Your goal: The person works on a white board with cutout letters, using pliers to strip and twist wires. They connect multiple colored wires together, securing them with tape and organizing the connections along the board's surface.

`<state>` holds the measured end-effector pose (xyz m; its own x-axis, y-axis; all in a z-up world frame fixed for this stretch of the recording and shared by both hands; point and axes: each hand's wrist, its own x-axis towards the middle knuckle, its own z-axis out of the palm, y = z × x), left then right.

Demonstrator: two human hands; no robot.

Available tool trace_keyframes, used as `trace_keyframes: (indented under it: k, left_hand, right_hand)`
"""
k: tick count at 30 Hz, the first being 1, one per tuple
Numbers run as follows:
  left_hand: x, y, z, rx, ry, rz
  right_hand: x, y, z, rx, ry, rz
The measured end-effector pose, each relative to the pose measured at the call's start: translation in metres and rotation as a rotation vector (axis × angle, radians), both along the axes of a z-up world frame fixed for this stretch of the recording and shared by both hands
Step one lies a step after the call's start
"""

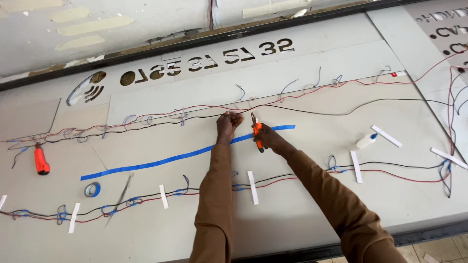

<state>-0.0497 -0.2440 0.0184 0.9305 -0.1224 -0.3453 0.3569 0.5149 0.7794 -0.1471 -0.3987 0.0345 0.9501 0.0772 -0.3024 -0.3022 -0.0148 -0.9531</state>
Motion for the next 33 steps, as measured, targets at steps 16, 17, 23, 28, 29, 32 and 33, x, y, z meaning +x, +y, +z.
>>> trace_keyframes:
  k: [16, 17, 23, 28, 29, 32, 33]
  left_hand:
    - [0.014, -0.007, -0.013, -0.135, -0.059, 0.208]
    - [0.019, -0.008, -0.013, -0.060, -0.109, 0.184]
    - [0.012, -0.011, -0.008, 0.117, -0.225, 0.229]
    - [0.001, -0.006, -0.008, 0.029, -0.172, 0.187]
    - [0.003, -0.007, -0.008, -0.021, -0.167, 0.214]
    - [-0.002, -0.006, -0.008, -0.100, -0.140, 0.272]
    - [-0.002, -0.007, -0.006, -0.144, -0.128, 0.311]
  right_hand:
    - [0.055, 0.033, -0.008, -0.114, -0.058, 0.052]
    - [0.060, 0.031, -0.006, -0.144, -0.053, 0.067]
    - [0.085, 0.032, -0.009, -0.162, -0.063, 0.067]
    - [0.091, 0.041, -0.016, -0.214, -0.004, 0.040]
    - [0.093, 0.041, -0.013, -0.195, 0.044, -0.004]
    - [0.084, 0.048, -0.008, -0.097, 0.162, -0.085]
    - [0.082, 0.050, -0.005, -0.032, 0.222, -0.118]
